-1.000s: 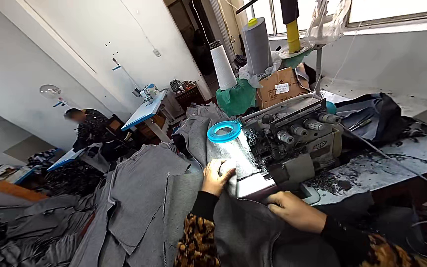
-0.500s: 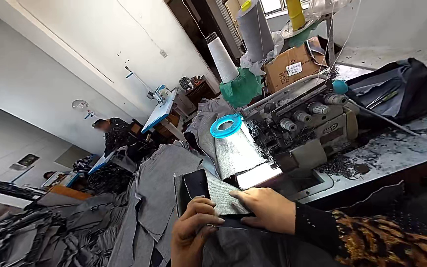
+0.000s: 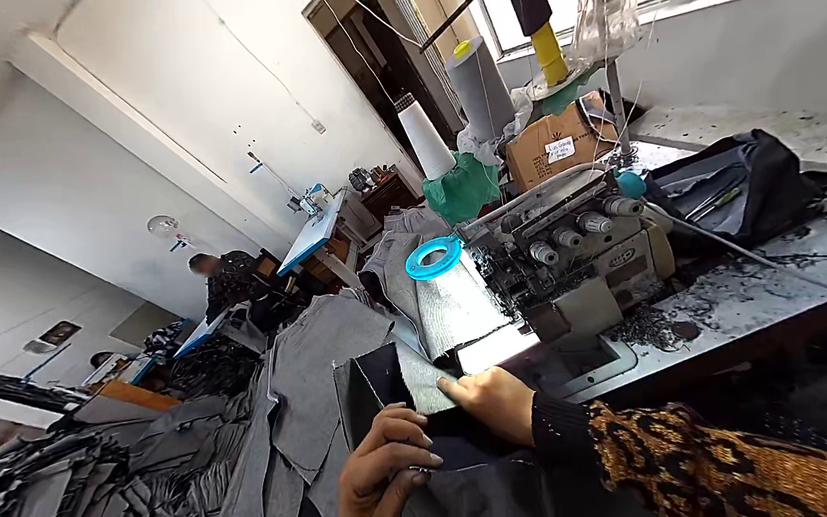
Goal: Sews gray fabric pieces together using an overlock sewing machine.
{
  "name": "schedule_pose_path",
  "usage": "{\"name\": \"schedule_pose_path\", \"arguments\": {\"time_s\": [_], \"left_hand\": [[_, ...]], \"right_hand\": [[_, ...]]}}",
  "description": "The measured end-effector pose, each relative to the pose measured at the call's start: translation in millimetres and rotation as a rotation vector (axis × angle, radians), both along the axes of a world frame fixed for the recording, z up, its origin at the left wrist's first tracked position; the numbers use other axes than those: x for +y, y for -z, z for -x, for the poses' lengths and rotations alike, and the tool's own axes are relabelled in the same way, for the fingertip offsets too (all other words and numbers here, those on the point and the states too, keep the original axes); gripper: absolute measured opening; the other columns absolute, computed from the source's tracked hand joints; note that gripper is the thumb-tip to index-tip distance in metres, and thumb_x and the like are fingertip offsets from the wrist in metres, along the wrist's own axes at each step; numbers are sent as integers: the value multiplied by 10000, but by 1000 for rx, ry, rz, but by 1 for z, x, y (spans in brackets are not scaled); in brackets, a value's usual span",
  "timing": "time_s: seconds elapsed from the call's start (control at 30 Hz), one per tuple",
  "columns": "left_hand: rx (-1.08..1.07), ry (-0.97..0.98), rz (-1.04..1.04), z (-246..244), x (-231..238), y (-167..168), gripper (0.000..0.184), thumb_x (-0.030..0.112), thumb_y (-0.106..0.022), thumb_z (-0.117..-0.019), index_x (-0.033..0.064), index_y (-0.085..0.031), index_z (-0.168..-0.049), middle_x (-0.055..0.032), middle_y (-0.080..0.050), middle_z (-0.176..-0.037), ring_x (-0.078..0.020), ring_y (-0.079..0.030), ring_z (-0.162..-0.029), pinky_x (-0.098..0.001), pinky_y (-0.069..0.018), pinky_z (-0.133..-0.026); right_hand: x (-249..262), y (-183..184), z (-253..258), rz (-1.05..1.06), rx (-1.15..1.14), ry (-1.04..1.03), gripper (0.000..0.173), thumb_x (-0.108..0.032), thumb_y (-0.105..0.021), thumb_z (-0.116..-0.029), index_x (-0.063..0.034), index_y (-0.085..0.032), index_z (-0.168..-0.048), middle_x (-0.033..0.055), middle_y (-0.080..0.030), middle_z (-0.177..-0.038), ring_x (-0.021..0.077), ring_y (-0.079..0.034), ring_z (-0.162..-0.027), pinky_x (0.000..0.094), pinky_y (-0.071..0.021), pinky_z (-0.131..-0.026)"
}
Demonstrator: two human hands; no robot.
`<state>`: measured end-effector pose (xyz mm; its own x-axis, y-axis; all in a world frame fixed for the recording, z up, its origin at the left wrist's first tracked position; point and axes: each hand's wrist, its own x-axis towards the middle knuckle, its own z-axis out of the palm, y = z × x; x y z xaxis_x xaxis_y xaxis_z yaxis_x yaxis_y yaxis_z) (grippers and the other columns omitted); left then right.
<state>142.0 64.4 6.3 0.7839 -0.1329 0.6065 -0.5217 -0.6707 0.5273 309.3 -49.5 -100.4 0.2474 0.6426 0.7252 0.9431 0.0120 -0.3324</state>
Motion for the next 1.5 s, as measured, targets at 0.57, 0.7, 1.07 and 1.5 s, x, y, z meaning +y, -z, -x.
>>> {"name": "schedule_pose_path", "arguments": {"time_s": [0.57,0.7,1.07,1.5], "left_hand": [[-130,-347,294,-52,-29,0,150,42,-847,-741,69,-722,-820,-8,-758,-815,-60,-723,-747,-199,-606,-675],[-159,-429,295,-53,-34,-10,186,27,-862,-695,102,-719,-788,19,-746,-777,-42,-704,-686,-183,-594,-617],[73,-556,63,-155,-22,79,286,90,-858,-759,74,-742,-1019,7,-737,-828,-94,-703,-763,-315,-593,-741],[-57,-761,-479,-153,-80,100,313,202,-573,-950,-39,-744,-1051,-164,-769,-1023,-323,-759,-990,-450,-620,-829]], "right_hand": [[-54,-44,30,-289,996,-318,143,-71,-604,-933,-72,-525,-1052,-72,-549,-713,-31,-526,-609,167,-461,-583],[-62,5,21,-344,690,-500,386,-369,-508,-1071,-18,-649,-993,29,-638,-764,15,-598,-683,200,-499,-622],[-111,84,44,-91,606,-163,490,-255,-560,-1026,45,-648,-648,162,-640,-603,209,-668,-582,350,-548,-591],[-123,55,37,-69,734,-46,414,-196,-568,-1021,87,-693,-746,198,-676,-671,221,-690,-636,348,-556,-641]]}}
